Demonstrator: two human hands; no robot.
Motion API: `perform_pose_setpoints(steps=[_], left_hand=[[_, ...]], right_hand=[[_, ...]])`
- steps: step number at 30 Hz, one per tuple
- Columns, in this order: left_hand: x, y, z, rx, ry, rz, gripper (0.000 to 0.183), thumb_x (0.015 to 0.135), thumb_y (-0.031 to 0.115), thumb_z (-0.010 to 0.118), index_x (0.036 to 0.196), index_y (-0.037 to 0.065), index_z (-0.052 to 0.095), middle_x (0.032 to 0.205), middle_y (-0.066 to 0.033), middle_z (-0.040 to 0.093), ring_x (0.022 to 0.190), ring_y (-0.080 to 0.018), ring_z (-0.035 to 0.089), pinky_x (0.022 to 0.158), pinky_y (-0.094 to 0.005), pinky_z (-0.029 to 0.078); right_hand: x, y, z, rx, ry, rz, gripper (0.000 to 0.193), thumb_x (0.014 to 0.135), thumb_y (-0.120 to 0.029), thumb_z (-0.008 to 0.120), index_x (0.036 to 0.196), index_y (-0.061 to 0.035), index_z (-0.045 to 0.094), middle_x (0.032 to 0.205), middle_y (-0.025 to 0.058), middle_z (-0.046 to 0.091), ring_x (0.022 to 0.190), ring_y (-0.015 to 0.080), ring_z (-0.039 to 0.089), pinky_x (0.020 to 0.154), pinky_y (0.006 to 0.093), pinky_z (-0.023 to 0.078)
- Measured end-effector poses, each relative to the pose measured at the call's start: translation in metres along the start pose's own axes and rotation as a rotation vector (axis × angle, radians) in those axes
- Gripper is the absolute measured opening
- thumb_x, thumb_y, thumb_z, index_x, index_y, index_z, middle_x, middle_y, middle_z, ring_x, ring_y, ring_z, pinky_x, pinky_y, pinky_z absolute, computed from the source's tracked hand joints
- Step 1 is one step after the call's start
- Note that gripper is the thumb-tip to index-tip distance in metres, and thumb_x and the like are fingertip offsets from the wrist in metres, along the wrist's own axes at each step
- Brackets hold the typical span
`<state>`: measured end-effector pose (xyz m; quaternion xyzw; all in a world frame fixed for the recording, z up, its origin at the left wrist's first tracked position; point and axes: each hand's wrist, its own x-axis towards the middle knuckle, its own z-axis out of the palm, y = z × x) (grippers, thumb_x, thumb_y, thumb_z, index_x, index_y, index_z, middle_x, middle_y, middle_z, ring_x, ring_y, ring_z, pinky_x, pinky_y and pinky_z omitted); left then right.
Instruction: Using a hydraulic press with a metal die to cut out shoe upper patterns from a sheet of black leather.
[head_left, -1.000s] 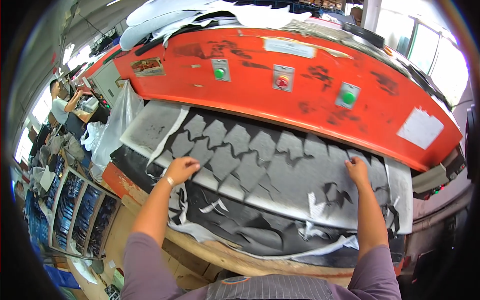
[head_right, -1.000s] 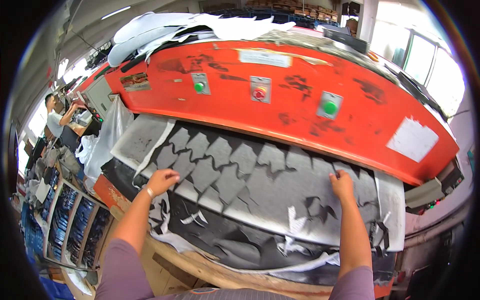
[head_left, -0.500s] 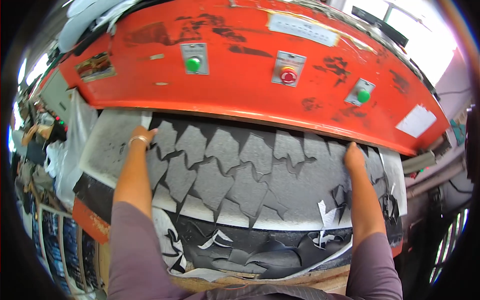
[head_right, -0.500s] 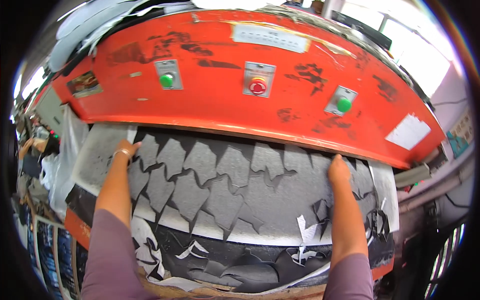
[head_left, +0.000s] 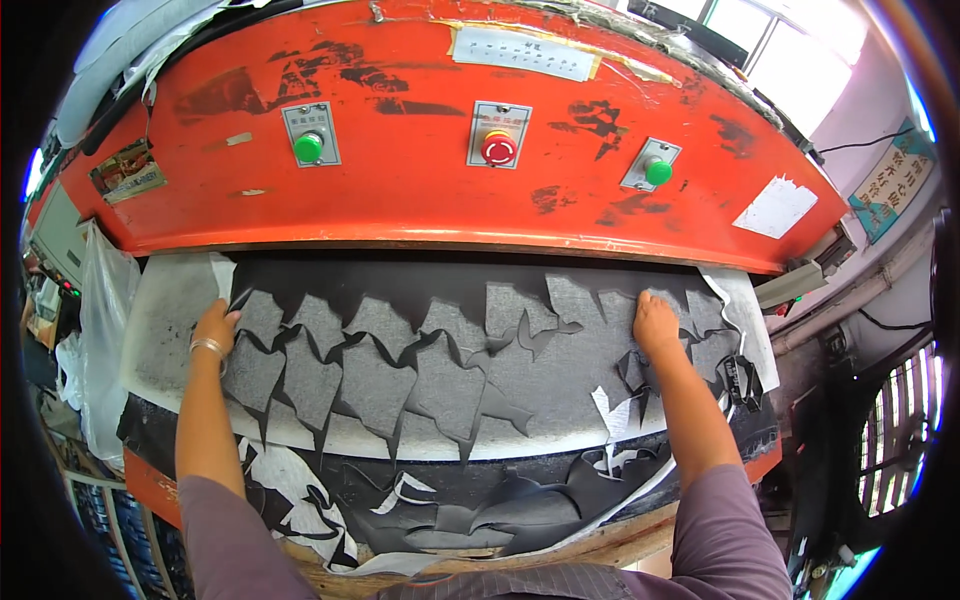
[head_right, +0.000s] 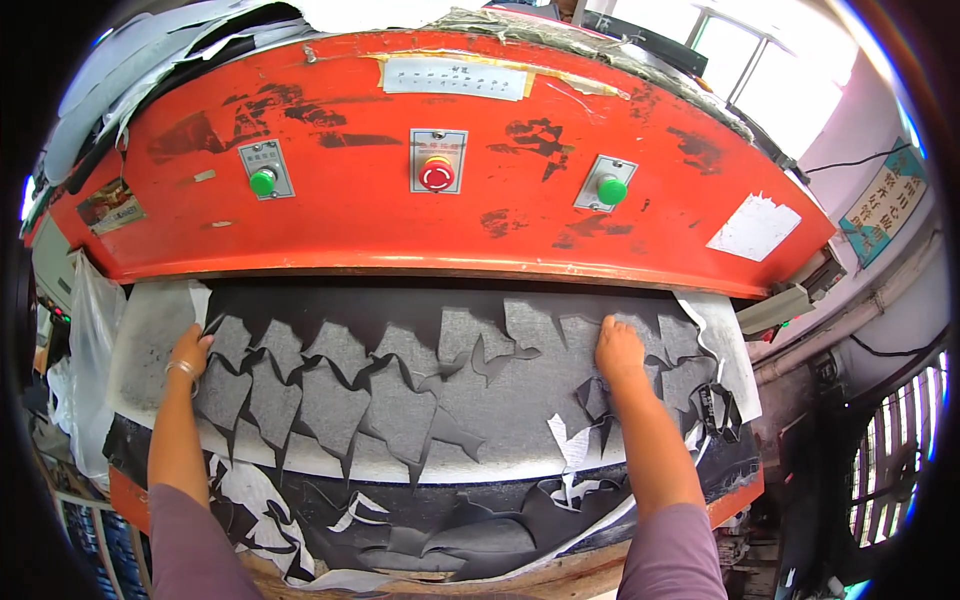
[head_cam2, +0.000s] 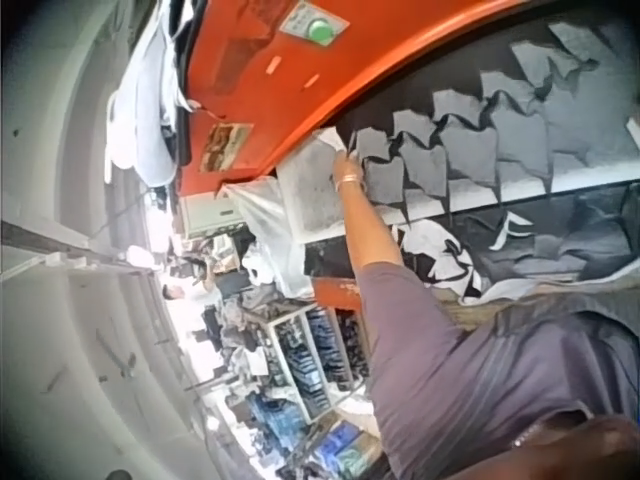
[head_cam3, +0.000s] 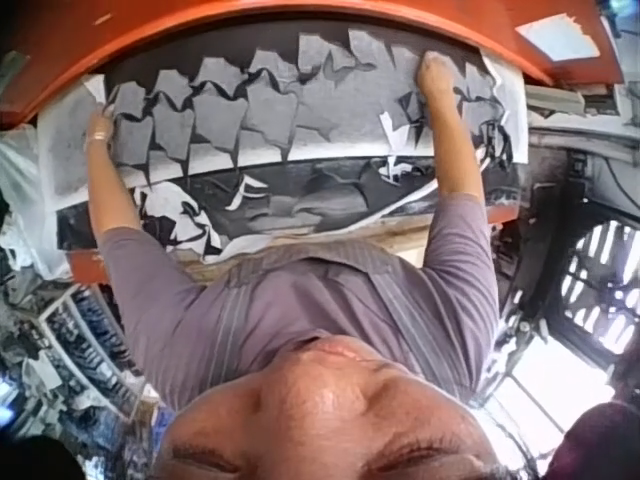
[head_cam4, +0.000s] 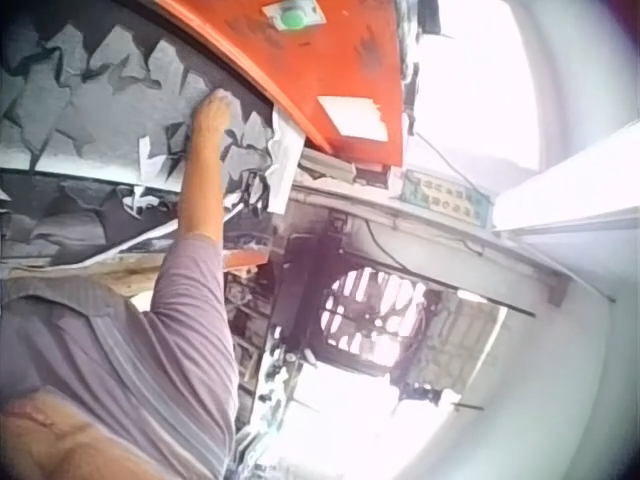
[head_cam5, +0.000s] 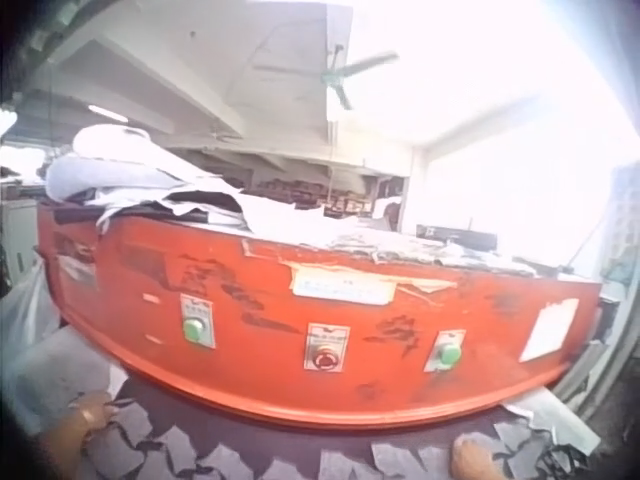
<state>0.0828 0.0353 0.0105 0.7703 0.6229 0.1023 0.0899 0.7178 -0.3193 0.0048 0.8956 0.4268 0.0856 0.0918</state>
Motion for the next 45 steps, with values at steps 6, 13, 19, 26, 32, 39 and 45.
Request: perform_pose_setpoints(steps=[6,13,19,26,32,39,45], left_hand=[[-0.052,-0.047,-0.003,-0.063,0.094,0.100,0.030,0.087,0.026,0.062,0.098,-0.001,0.054,0.096,-0.0280,0.060,0.093,-0.0487,0.054,0.078,-0.0486,0.043],[-0.106,-0.062,-0.008,0.023,-0.002,0.057,0.027,0.088,0.021,0.060,0.098,-0.003,0.052,0.094,-0.0281,0.058,0.089,-0.0492,0.052,0.077,-0.0466,0.043],[-0.152,-0.073,0.000,-0.017,0.173,0.178,0.022,0.089,0.017,0.057,0.093,-0.003,0.047,0.086,-0.0282,0.052,0.081,-0.0463,0.049,0.073,-0.0453,0.042],[-0.184,-0.047,-0.013,-0.024,0.086,-0.006,0.021,0.090,0.016,0.057,0.090,-0.001,0.046,0.080,-0.0240,0.050,0.073,-0.0403,0.047,0.070,-0.0425,0.041],[-0.223,0.086,-0.017,-0.006,0.378,0.199,0.051,0.077,0.013,0.067,0.123,0.000,0.051,0.125,-0.0190,0.052,0.117,-0.0387,0.047,0.102,-0.0458,0.035],[-0.310,0.313,0.018,0.152,-0.317,0.376,0.089,0.066,0.046,0.077,0.143,0.022,0.038,0.152,-0.0222,0.019,0.140,-0.0487,0.007,0.103,-0.0696,0.016],[-0.353,0.260,0.030,0.098,-0.095,0.602,0.039,0.072,0.016,0.069,0.110,0.019,0.067,0.143,-0.0111,0.042,0.131,-0.0434,0.032,0.097,-0.0554,0.034]], right_hand=[[-0.067,0.009,-0.009,0.176,0.076,-0.025,0.011,0.084,-0.005,0.044,0.094,-0.0011,0.049,0.092,0.0210,0.061,0.092,0.0371,0.058,0.079,0.0428,0.050],[-0.113,0.027,-0.005,0.283,0.010,-0.027,0.010,0.082,-0.004,0.045,0.092,-0.0018,0.046,0.093,0.0201,0.061,0.091,0.0365,0.059,0.076,0.0441,0.052],[-0.135,0.051,-0.010,0.324,-0.037,-0.010,0.008,0.082,-0.003,0.045,0.090,-0.0019,0.047,0.090,0.0189,0.062,0.089,0.0361,0.060,0.075,0.0441,0.052],[-0.163,0.071,-0.009,0.451,-0.027,0.003,0.010,0.088,-0.010,0.046,0.094,-0.0024,0.050,0.091,0.0175,0.062,0.090,0.0360,0.060,0.077,0.0438,0.051],[-0.148,0.169,-0.011,0.318,0.242,0.256,0.047,0.081,-0.031,0.069,0.117,-0.0040,0.054,0.111,0.0167,0.058,0.104,0.0338,0.055,0.086,0.0464,0.043],[-0.177,0.240,0.023,0.159,-0.003,0.354,0.036,0.084,-0.040,0.062,0.097,-0.0062,0.059,0.097,0.0114,0.064,0.100,0.0320,0.057,0.088,0.0511,0.039],[-0.267,0.219,-0.007,0.562,-0.068,-0.177,0.036,0.075,-0.031,0.072,0.099,-0.0047,0.065,0.091,0.0129,0.064,0.090,0.0350,0.054,0.081,0.0462,0.040]])
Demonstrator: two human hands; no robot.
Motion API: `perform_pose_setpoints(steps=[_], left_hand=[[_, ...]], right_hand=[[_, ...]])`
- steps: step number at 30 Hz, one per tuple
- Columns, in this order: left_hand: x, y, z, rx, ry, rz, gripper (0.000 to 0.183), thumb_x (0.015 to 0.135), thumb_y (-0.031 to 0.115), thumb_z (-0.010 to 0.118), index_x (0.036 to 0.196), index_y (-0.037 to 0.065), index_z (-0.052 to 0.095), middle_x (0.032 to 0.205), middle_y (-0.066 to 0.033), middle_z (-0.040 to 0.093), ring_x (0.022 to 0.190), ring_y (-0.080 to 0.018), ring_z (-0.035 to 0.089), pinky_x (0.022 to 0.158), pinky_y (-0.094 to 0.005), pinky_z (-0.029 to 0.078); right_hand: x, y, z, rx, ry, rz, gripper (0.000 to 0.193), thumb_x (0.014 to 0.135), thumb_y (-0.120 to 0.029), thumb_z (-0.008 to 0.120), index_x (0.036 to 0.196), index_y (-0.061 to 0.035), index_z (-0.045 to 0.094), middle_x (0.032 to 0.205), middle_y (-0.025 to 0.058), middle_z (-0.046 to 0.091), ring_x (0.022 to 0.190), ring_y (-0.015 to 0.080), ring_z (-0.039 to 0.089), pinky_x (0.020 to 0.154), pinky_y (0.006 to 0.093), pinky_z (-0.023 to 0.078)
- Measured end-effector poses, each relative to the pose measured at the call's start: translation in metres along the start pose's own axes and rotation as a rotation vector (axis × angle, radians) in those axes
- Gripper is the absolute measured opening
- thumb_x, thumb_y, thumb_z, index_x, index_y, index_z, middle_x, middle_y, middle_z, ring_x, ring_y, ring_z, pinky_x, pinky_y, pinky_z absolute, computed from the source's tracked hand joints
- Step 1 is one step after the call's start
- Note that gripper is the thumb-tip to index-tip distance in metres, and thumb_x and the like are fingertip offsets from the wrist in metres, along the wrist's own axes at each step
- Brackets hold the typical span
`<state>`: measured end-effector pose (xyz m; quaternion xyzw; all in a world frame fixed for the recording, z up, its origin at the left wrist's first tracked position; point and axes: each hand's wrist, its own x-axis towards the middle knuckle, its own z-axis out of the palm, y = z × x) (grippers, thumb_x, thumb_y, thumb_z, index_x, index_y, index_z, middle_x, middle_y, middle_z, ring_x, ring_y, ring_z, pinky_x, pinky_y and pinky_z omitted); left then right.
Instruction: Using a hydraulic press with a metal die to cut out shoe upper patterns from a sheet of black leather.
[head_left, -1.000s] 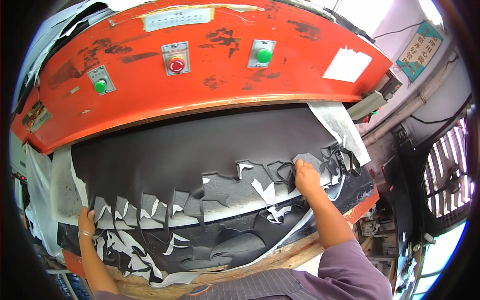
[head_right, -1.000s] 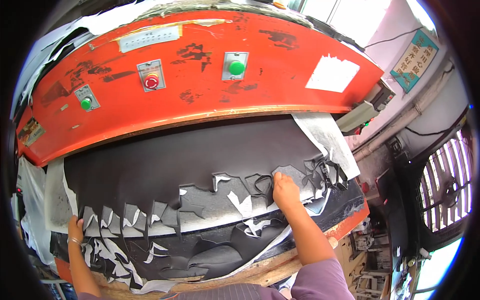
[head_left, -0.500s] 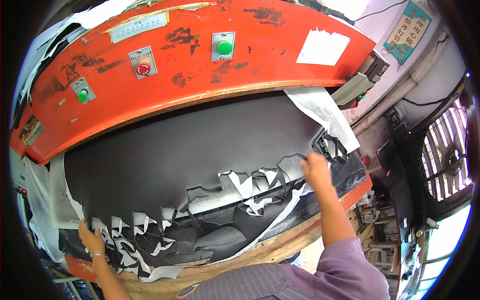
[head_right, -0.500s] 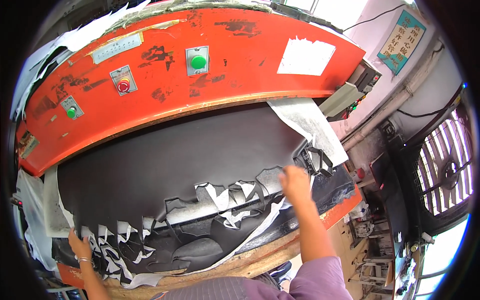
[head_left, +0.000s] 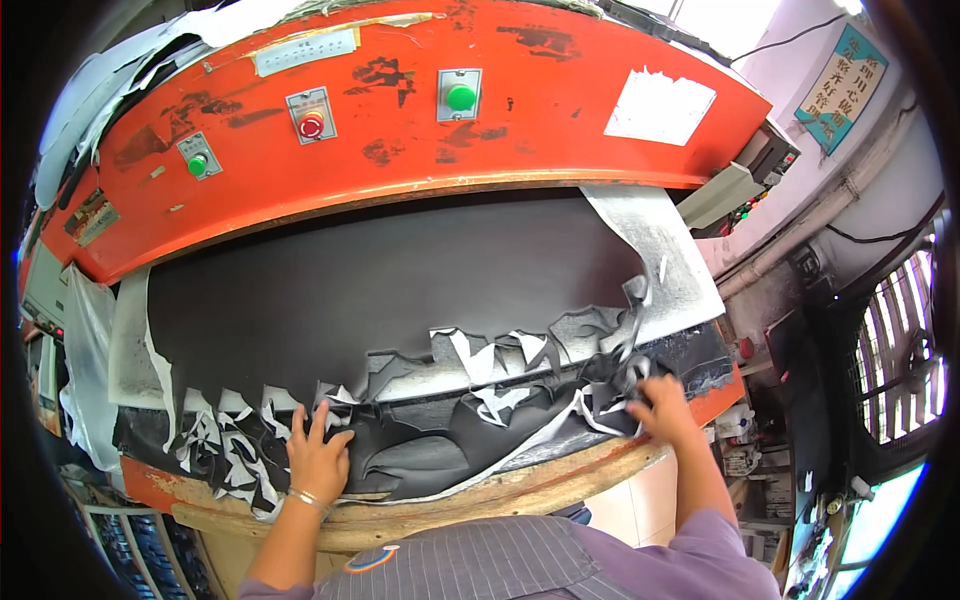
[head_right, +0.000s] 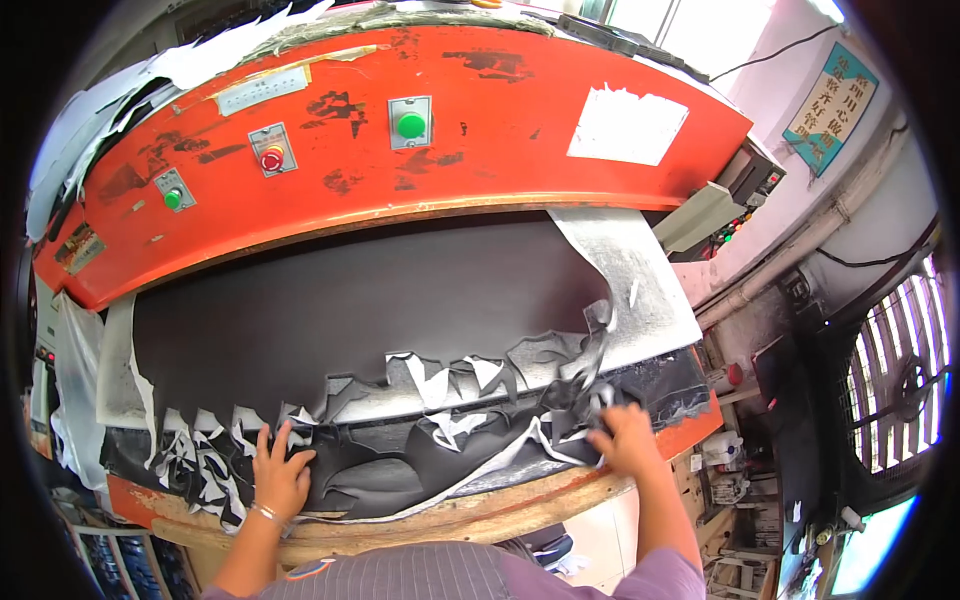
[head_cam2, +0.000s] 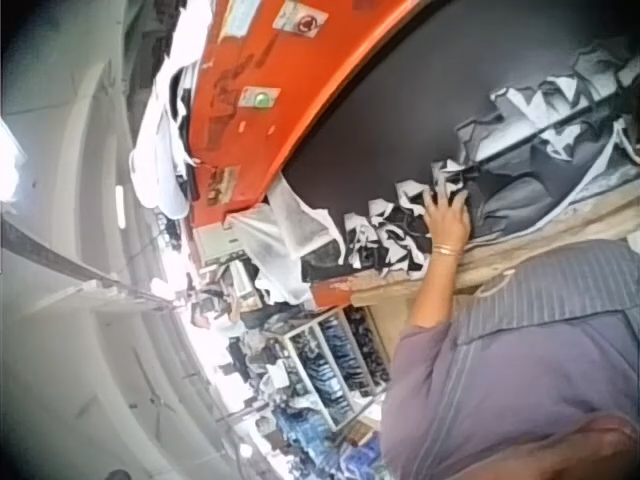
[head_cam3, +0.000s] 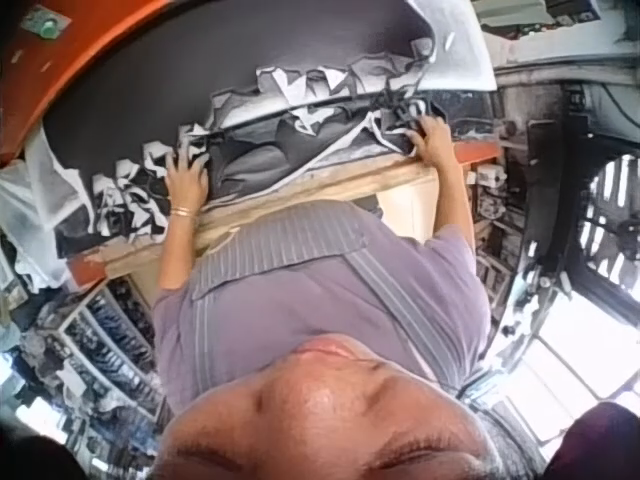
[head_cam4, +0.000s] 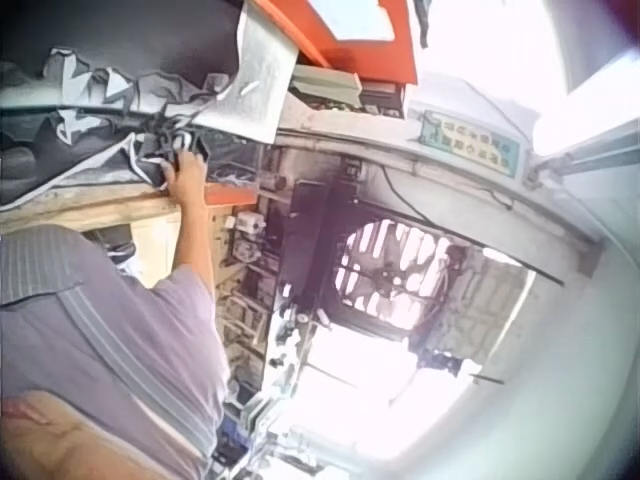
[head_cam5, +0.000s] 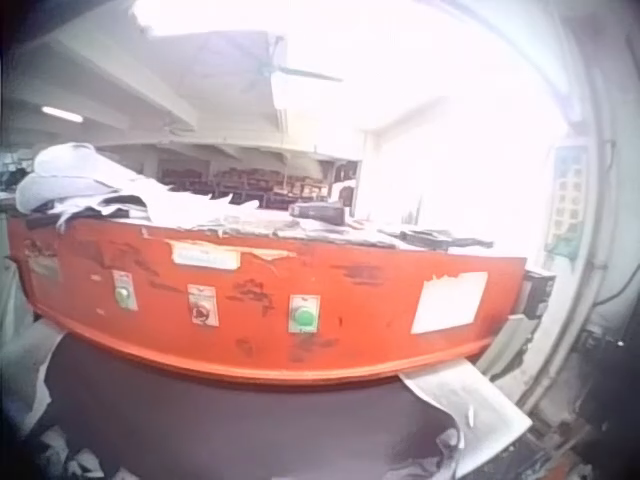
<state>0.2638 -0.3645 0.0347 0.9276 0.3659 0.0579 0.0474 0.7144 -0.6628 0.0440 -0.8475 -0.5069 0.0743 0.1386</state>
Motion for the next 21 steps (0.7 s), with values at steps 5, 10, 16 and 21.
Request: perform_pose_setpoints(steps=[5,10,16,21], left_hand=[[-0.032,0.006,-0.046,-0.220,-0.417,0.021,0.023,0.077,0.029,0.069,0.097,0.018,0.072,0.108,-0.0063,0.065,0.107,-0.0315,0.053,0.087,-0.0439,0.040],[-0.009,0.016,-0.105,-0.409,-0.475,0.050,0.032,0.081,0.036,0.067,0.102,0.012,0.070,0.100,-0.0083,0.068,0.104,-0.0294,0.057,0.093,-0.0421,0.040],[0.083,0.084,-0.031,-0.058,-0.083,-0.152,0.036,0.082,0.031,0.066,0.112,0.010,0.060,0.109,-0.0111,0.059,0.108,-0.0311,0.053,0.092,-0.0428,0.042],[0.069,0.073,0.005,-0.110,0.113,-0.283,0.026,0.079,0.022,0.070,0.096,0.006,0.058,0.092,-0.0129,0.056,0.099,-0.0322,0.054,0.080,-0.0420,0.048]], right_hand=[[-0.034,-0.022,-0.029,0.038,-0.294,-0.138,0.040,0.075,-0.040,0.072,0.100,-0.0084,0.068,0.093,0.0103,0.065,0.094,0.0330,0.056,0.089,0.0437,0.040],[0.030,-0.054,-0.044,0.076,-0.047,-0.216,0.044,0.077,-0.037,0.073,0.107,-0.0059,0.064,0.106,0.0144,0.063,0.103,0.0327,0.056,0.092,0.0407,0.041],[0.110,-0.161,0.034,0.104,-0.117,-0.470,0.051,0.076,-0.040,0.073,0.112,-0.0058,0.058,0.112,0.0150,0.058,0.108,0.0320,0.055,0.090,0.0419,0.046],[0.115,-0.176,0.062,0.108,-0.478,-0.423,0.032,0.082,-0.027,0.064,0.099,0.0006,0.060,0.093,0.0211,0.064,0.090,0.0340,0.063,0.080,0.0420,0.051]])
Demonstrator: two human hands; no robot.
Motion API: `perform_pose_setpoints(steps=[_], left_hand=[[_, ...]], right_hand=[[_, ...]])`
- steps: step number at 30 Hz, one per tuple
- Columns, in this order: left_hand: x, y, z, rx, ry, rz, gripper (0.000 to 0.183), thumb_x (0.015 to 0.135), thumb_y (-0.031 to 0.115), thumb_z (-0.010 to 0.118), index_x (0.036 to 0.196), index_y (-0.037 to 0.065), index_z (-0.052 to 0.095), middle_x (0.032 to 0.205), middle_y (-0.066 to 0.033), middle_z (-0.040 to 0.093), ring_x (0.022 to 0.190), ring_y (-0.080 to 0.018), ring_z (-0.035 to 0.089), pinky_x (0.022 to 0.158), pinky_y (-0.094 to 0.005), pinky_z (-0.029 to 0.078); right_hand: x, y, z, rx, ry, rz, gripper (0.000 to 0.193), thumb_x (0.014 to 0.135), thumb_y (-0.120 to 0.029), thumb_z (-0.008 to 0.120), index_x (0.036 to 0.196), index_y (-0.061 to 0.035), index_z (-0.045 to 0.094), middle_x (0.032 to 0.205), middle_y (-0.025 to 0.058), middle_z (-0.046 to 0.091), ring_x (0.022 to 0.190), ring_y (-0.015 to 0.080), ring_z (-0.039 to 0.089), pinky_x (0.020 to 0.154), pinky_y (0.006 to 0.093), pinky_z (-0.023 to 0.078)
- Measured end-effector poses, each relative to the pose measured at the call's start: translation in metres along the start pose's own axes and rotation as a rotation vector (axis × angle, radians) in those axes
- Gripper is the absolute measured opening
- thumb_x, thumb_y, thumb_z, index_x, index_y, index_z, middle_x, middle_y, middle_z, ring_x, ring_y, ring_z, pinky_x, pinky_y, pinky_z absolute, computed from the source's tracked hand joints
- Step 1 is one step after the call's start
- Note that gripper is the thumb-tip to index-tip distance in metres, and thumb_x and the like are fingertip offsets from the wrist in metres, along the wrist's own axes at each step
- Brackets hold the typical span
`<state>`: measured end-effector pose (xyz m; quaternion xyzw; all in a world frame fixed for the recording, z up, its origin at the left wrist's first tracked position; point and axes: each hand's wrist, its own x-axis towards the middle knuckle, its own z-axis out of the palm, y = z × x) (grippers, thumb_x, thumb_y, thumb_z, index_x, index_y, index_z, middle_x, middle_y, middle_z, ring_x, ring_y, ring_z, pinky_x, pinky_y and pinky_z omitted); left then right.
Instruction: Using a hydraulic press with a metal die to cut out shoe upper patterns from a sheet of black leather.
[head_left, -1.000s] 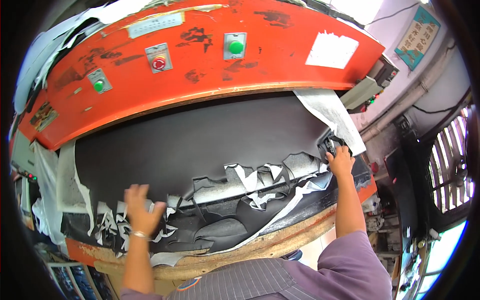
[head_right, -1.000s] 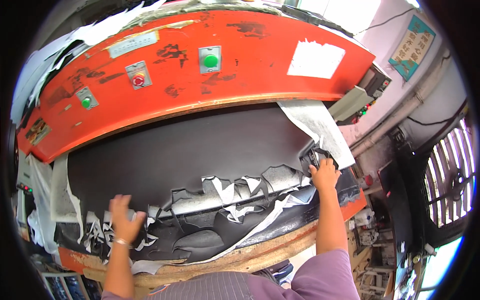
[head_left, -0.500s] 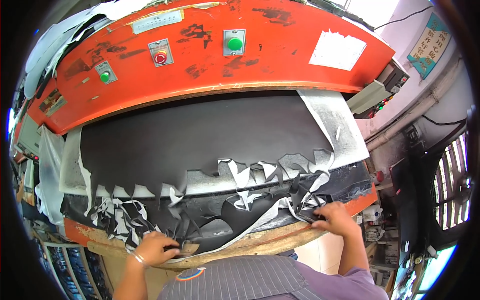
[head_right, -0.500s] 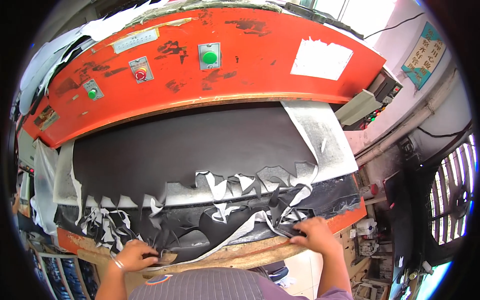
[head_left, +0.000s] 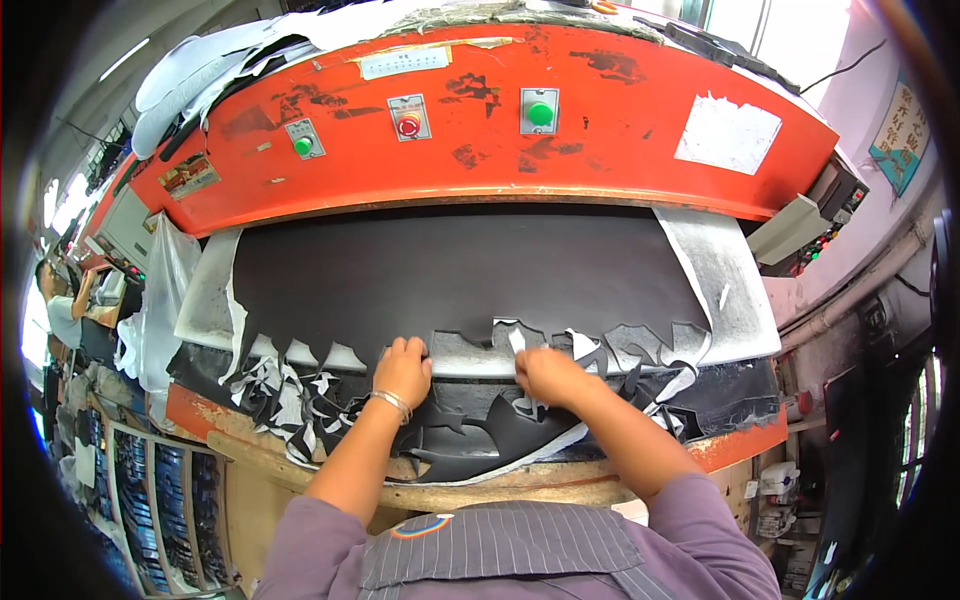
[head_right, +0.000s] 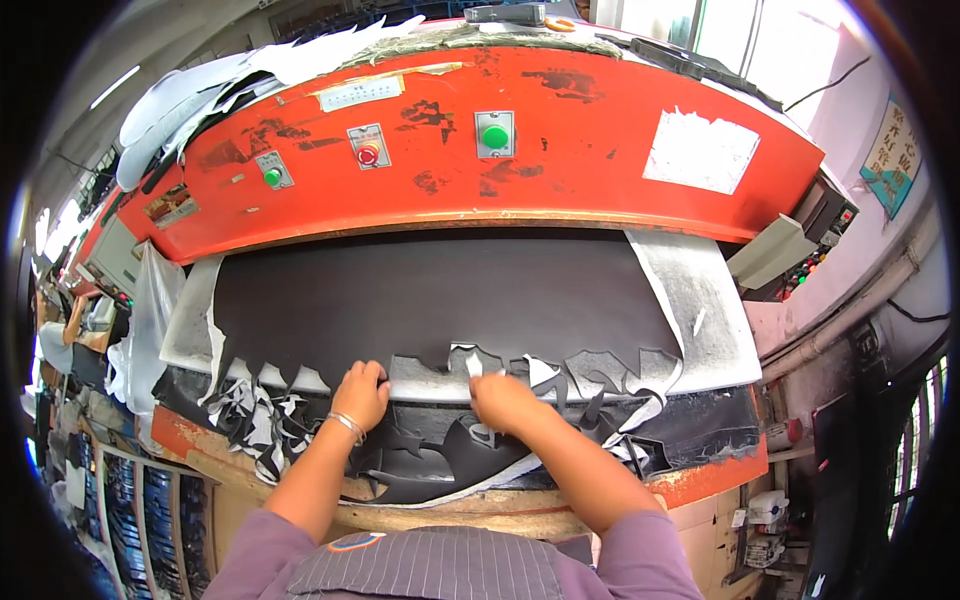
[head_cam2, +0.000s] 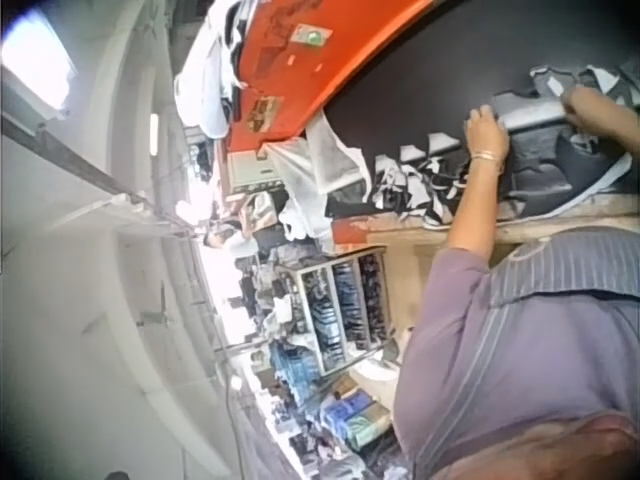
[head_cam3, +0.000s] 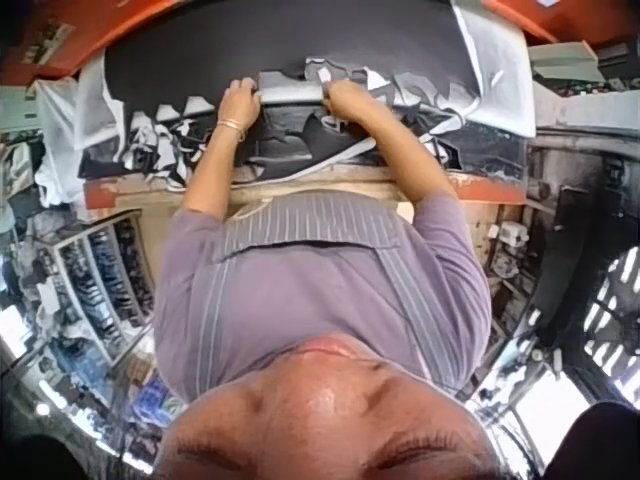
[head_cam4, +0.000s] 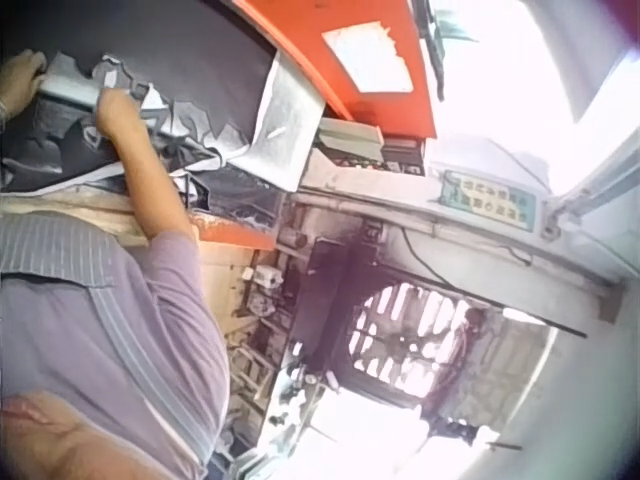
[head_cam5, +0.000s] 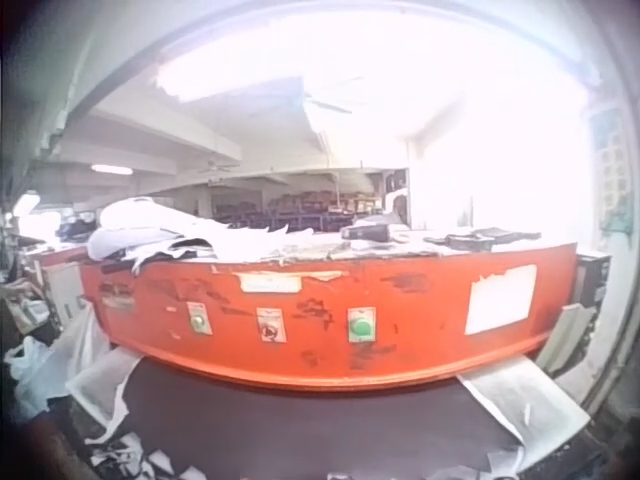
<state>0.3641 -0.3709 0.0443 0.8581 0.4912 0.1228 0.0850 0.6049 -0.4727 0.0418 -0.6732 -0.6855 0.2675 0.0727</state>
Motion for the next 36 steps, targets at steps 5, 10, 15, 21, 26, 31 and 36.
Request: perform_pose_setpoints(steps=[5,10,15,21,26,31,36], left_hand=[[-0.009,0.031,0.007,-0.908,-0.386,-0.293,0.024,0.086,0.023,0.066,0.105,0.010,0.059,0.087,-0.0068,0.064,0.068,-0.0238,0.062,0.061,-0.0343,0.049],[0.026,0.080,0.028,-2.058,-0.417,-0.652,0.013,0.089,0.025,0.066,0.094,0.016,0.058,0.078,-0.0007,0.064,0.059,-0.0126,0.056,0.051,-0.0258,0.043],[0.026,0.076,0.032,-1.953,-0.729,-0.625,0.019,0.093,0.031,0.061,0.089,0.013,0.058,0.062,0.0007,0.058,0.043,-0.0069,0.044,0.040,-0.0218,0.033],[-0.045,0.059,-0.011,-1.483,-1.135,-0.455,0.037,0.098,0.027,0.051,0.131,0.008,0.048,0.071,-0.0069,0.064,0.044,-0.0082,0.053,0.039,-0.0217,0.041],[-0.073,0.011,-0.064,-0.784,-0.959,-0.077,0.040,0.090,0.032,0.063,0.122,0.008,0.060,0.094,-0.0083,0.070,0.076,-0.0120,0.066,0.067,-0.0271,0.053],[-0.067,-0.094,-0.064,0.120,0.045,-0.247,0.065,0.082,0.040,0.065,0.137,0.014,0.042,0.139,-0.0183,0.041,0.128,-0.0414,0.037,0.101,-0.0525,0.035],[-0.105,-0.114,-0.085,0.194,-0.732,-0.492,0.079,0.089,0.056,0.049,0.149,0.012,0.025,0.148,-0.0223,0.032,0.135,-0.0408,0.035,0.108,-0.0467,0.033]], right_hand=[[-0.077,-0.025,-0.001,0.211,-0.516,-0.291,0.018,0.083,-0.018,0.058,0.094,-0.0046,0.064,0.090,0.0168,0.067,0.084,0.0353,0.064,0.075,0.0426,0.050],[-0.120,-0.004,-0.013,0.447,-0.108,-0.231,0.028,0.082,-0.025,0.066,0.100,-0.0034,0.065,0.095,0.0169,0.066,0.085,0.0350,0.063,0.077,0.0411,0.050],[-0.142,0.034,-0.023,-0.019,0.398,0.115,0.035,0.078,-0.027,0.072,0.103,-0.0032,0.064,0.102,0.0154,0.063,0.101,0.0335,0.056,0.089,0.0430,0.044],[-0.218,0.095,0.013,-0.085,0.540,0.437,0.053,0.071,-0.019,0.076,0.116,-0.0012,0.054,0.110,0.0191,0.057,0.106,0.0373,0.051,0.090,0.0458,0.039],[-0.246,0.099,-0.006,0.091,0.526,0.483,0.060,0.068,-0.012,0.076,0.120,0.0002,0.048,0.111,0.0200,0.051,0.104,0.0381,0.050,0.090,0.0433,0.041],[-0.264,0.109,0.002,0.062,0.433,0.623,0.063,0.067,-0.008,0.071,0.123,0.0022,0.045,0.118,0.0230,0.052,0.112,0.0383,0.051,0.096,0.0407,0.042],[-0.275,0.074,-0.016,-0.140,0.489,0.701,0.072,0.067,-0.005,0.065,0.134,0.0021,0.041,0.129,0.0244,0.049,0.122,0.0394,0.047,0.102,0.0417,0.037]])
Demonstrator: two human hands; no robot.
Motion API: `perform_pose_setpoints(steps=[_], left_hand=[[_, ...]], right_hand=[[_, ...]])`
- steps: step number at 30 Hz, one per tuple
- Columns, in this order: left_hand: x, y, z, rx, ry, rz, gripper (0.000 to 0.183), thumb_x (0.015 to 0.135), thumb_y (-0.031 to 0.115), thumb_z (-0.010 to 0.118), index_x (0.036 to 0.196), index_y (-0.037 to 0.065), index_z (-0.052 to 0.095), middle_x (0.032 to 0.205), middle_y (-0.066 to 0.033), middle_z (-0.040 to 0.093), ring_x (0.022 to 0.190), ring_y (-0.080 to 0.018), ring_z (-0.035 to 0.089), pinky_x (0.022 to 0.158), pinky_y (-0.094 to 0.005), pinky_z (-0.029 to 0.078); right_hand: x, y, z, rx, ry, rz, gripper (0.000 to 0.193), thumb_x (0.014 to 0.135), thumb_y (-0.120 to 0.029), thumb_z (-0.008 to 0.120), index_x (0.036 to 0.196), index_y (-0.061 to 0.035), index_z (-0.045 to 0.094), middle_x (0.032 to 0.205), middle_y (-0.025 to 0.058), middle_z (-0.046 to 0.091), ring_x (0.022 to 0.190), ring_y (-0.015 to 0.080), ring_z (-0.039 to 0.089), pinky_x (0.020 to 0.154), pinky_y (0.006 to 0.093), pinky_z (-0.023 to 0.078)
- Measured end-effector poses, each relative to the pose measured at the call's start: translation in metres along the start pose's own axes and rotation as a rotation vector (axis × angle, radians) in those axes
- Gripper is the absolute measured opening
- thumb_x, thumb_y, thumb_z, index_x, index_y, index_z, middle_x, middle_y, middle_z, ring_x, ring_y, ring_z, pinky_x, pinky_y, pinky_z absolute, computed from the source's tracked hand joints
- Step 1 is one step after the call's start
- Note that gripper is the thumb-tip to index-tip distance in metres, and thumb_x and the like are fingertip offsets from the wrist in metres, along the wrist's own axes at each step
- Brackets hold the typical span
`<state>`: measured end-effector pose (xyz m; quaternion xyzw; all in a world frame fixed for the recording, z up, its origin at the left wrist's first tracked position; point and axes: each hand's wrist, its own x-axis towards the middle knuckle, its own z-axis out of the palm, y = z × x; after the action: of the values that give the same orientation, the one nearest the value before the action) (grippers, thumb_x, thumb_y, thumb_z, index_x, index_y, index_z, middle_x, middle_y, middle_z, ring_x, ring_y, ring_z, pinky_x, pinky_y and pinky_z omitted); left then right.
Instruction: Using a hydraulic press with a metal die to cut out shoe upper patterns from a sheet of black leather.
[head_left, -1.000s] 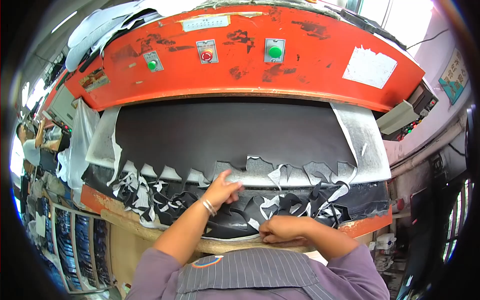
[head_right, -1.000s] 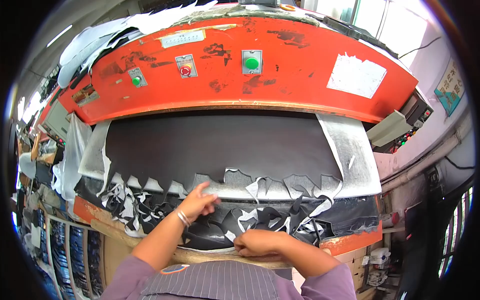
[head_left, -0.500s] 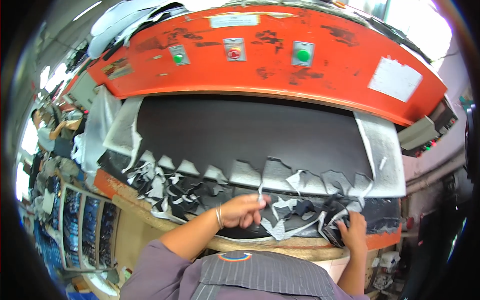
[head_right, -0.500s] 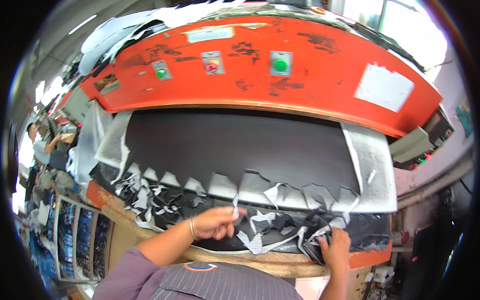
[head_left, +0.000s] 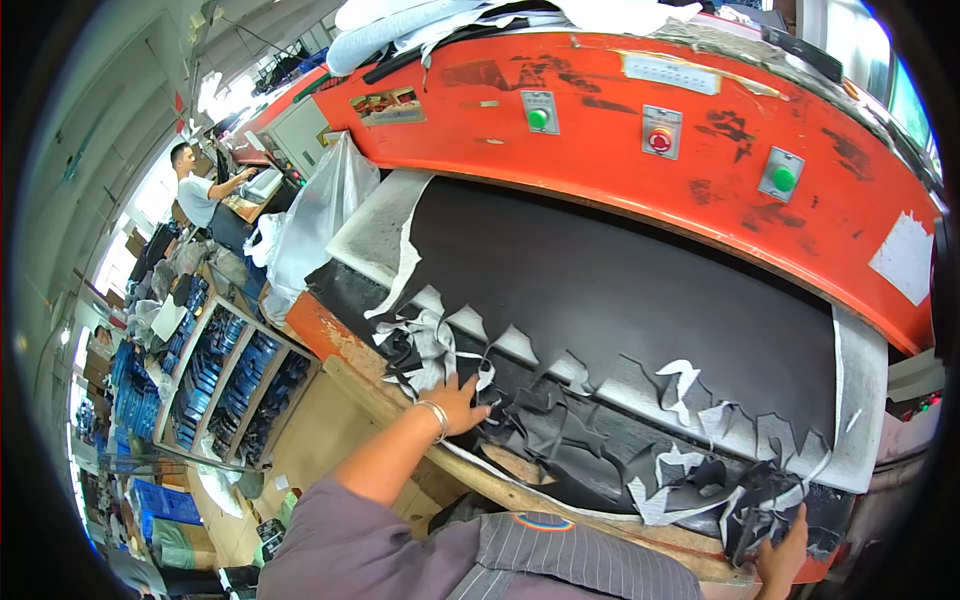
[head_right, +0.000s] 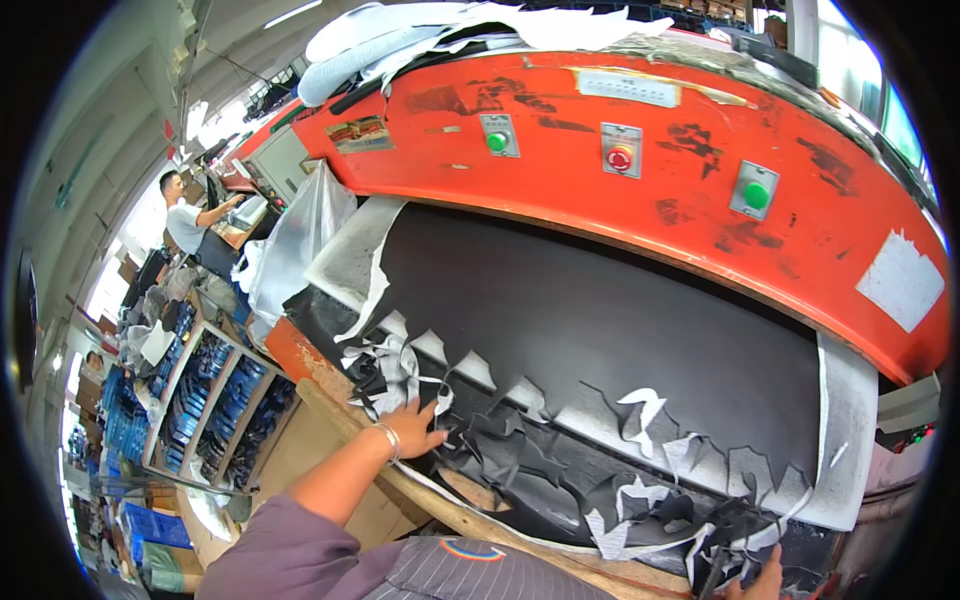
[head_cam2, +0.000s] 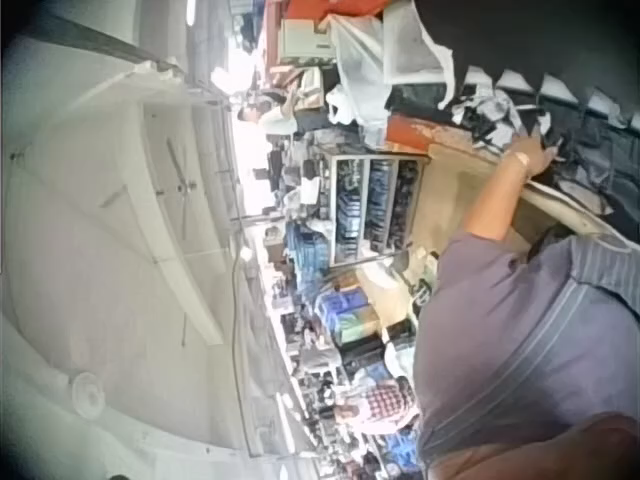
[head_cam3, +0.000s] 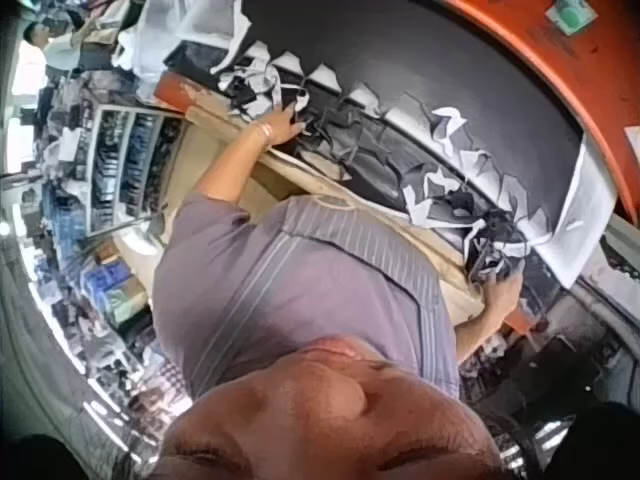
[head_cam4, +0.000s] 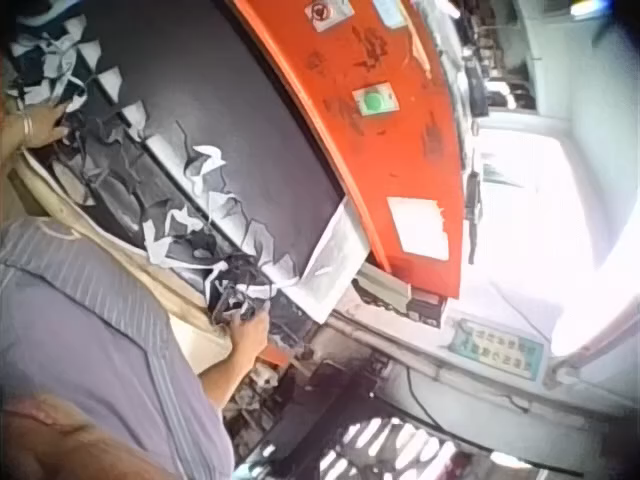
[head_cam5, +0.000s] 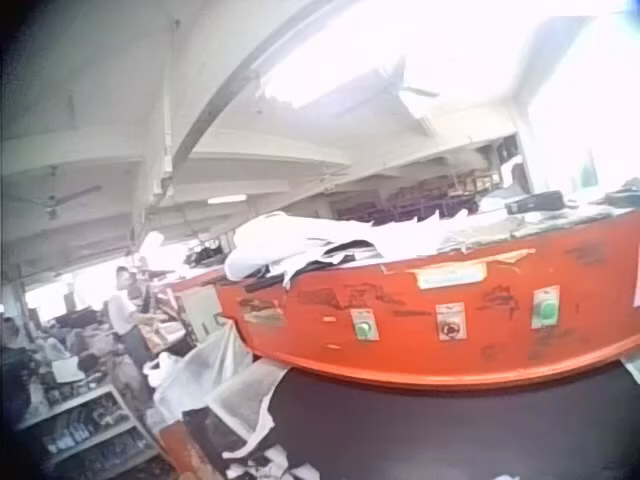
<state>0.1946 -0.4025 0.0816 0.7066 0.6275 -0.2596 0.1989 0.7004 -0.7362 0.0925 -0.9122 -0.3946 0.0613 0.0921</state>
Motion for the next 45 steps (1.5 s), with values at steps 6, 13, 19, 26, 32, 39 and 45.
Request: perform_pose_setpoints(steps=[6,13,19,26,32,39,45], left_hand=[[-0.009,-0.108,-0.077,-0.426,-0.094,0.435,0.058,0.091,0.044,0.060,0.135,0.008,0.050,0.126,-0.0178,0.059,0.113,-0.0242,0.059,0.094,-0.0351,0.047],[0.151,-0.224,-0.118,-0.521,0.618,0.503,0.034,0.086,0.025,0.063,0.112,0.003,0.065,0.112,-0.0163,0.065,0.107,-0.0324,0.061,0.092,-0.0393,0.047],[0.237,-0.259,-0.071,-0.273,0.931,0.630,0.038,0.091,0.027,0.053,0.124,0.010,0.060,0.139,-0.0123,0.048,0.133,-0.0308,0.039,0.109,-0.0485,0.029],[0.251,-0.298,-0.076,-0.465,0.851,0.708,0.035,0.087,0.024,0.060,0.120,0.012,0.063,0.130,-0.0122,0.056,0.127,-0.0302,0.045,0.106,-0.0466,0.033],[0.269,-0.310,-0.109,-1.794,0.202,0.394,0.043,0.090,0.014,0.060,0.129,-0.002,0.051,0.130,-0.0191,0.055,0.120,-0.0287,0.052,0.093,-0.0413,0.048],[0.339,-0.326,-0.156,-2.235,-0.211,0.299,0.021,0.088,0.018,0.065,0.099,0.003,0.055,0.098,-0.0130,0.061,0.085,-0.0213,0.062,0.075,-0.0348,0.054],[0.363,-0.323,-0.185,-1.767,-0.215,0.242,0.027,0.084,0.029,0.071,0.075,0.008,0.056,0.067,-0.0039,0.060,0.057,-0.0150,0.059,0.048,-0.0252,0.046]], right_hand=[[-0.026,-0.114,-0.111,-0.370,-0.326,0.328,0.055,0.076,-0.036,0.065,0.117,0.0002,0.058,0.116,0.0261,0.059,0.111,0.0411,0.054,0.091,0.0437,0.044],[-0.044,-0.212,-0.066,0.070,0.072,0.197,0.047,0.070,-0.006,0.059,0.115,0.0053,0.054,0.104,0.0207,0.060,0.097,0.0318,0.058,0.089,0.0374,0.044],[0.019,-0.507,0.070,0.340,-0.261,-0.169,0.040,0.070,-0.024,0.066,0.100,0.0028,0.059,0.073,0.0119,0.058,0.065,0.0213,0.053,0.060,0.0360,0.044],[0.081,-0.740,0.174,0.295,-0.336,-0.254,0.045,0.075,-0.031,0.060,0.102,0.0051,0.058,0.097,0.0268,0.064,0.097,0.0405,0.061,0.085,0.0433,0.047],[0.096,-0.793,0.200,0.079,-0.348,-0.225,0.055,0.077,-0.038,0.056,0.115,0.0019,0.054,0.118,0.0240,0.058,0.111,0.0372,0.057,0.093,0.0440,0.046],[0.079,-0.812,0.218,0.138,-0.175,-0.144,0.058,0.081,-0.040,0.057,0.120,0.0020,0.049,0.119,0.0243,0.056,0.109,0.0401,0.057,0.092,0.0456,0.046],[0.078,-0.783,0.222,0.340,-0.049,-0.298,0.051,0.088,-0.035,0.059,0.123,0.0007,0.049,0.114,0.0244,0.056,0.104,0.0397,0.058,0.088,0.0460,0.048]])
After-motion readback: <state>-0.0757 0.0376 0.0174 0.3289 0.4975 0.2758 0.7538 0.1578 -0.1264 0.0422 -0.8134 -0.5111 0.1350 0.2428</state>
